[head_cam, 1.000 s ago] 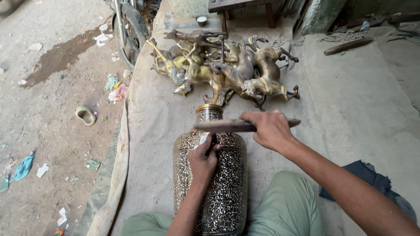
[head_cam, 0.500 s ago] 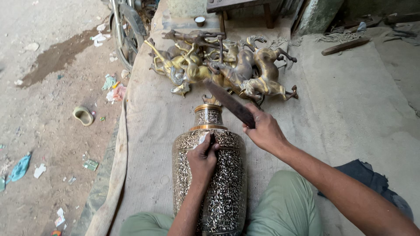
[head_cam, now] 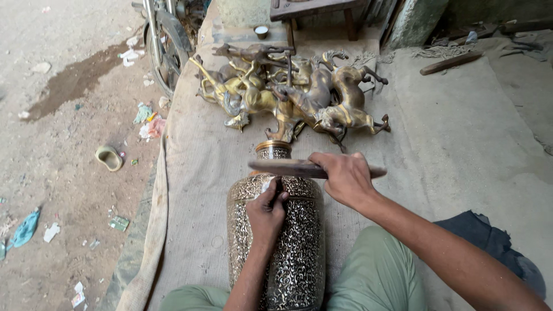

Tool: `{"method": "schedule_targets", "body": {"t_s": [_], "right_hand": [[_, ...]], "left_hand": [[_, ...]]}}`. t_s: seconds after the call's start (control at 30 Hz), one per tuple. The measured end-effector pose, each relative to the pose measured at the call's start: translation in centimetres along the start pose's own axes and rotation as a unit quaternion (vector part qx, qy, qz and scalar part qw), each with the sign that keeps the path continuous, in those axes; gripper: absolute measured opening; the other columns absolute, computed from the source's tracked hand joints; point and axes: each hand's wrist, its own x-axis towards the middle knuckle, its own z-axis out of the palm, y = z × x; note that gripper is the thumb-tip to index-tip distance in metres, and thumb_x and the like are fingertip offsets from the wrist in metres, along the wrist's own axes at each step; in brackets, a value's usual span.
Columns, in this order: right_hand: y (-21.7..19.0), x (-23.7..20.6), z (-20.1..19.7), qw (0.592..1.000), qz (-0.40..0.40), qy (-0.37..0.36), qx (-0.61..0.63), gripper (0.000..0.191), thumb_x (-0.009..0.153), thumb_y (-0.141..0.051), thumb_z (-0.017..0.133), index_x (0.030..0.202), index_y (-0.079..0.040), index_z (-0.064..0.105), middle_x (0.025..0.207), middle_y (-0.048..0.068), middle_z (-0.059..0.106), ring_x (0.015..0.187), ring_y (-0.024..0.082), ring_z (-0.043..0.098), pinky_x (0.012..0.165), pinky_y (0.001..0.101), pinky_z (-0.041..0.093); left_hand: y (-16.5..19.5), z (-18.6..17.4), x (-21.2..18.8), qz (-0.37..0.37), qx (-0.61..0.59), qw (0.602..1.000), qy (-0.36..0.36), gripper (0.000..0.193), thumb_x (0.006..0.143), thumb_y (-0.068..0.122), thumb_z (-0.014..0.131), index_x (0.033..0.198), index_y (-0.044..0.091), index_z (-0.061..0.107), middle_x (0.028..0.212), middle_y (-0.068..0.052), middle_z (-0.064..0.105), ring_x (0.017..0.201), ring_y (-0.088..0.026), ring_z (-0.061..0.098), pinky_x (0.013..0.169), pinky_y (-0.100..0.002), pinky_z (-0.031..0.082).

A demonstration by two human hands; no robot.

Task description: The person sits on the ground and uses a chisel and hammer to engrave a decorative pattern onto a large brass vase. The person holds the chisel against the vase with one hand and strikes it with a hammer in the other hand, working on different sections of the vase's surface.

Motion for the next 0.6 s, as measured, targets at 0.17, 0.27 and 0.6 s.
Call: {"method": "schedule_targets", "body": {"t_s": [0.17, 0.27, 0.6], "right_hand": [[-0.1, -0.1, 0.0, 0.997, -0.051, 0.006, -0.054, 0.043, 0.08, -0.001, 0.064, 0.115, -0.024, 0.07, 0.09, 0.005, 0.078, 0.09, 0.028, 0.075, 0.081, 0.0515, 0.049], [-0.4, -0.2, -0.1, 0.985, 0.012, 0.058, 0.163, 0.048, 0.079, -0.007, 0.07, 0.125, -0.018, 0.064, 0.092, 0.013, 0.071, 0.085, 0.034, 0.069, 0.077, 0.0445, 0.051], [1.7, -1.0, 1.2, 0.995, 0.044, -0.039, -0.078, 0.037, 0.087, -0.005, 0.063, 0.118, -0.024, 0.066, 0.093, 0.005, 0.076, 0.085, 0.027, 0.074, 0.087, 0.0479, 0.051]], "left_hand": [[-0.1, 0.0, 0.0, -0.038, -0.002, 0.999, -0.013, 0.027, 0.087, 0.009, 0.076, 0.113, 0.004, 0.078, 0.074, -0.014, 0.079, 0.056, -0.015, 0.069, 0.054, -0.032, 0.053], [-0.1, -0.1, 0.0, 0.067, -0.019, 0.997, 0.017, 0.033, 0.085, 0.009, 0.078, 0.116, 0.002, 0.074, 0.087, -0.013, 0.079, 0.068, -0.011, 0.075, 0.063, -0.029, 0.058], [1.0, 0.0, 0.8, -0.013, 0.01, 0.998, -0.064, 0.031, 0.088, 0.009, 0.072, 0.118, 0.013, 0.076, 0.079, -0.009, 0.08, 0.06, -0.012, 0.073, 0.056, -0.032, 0.057]]}}
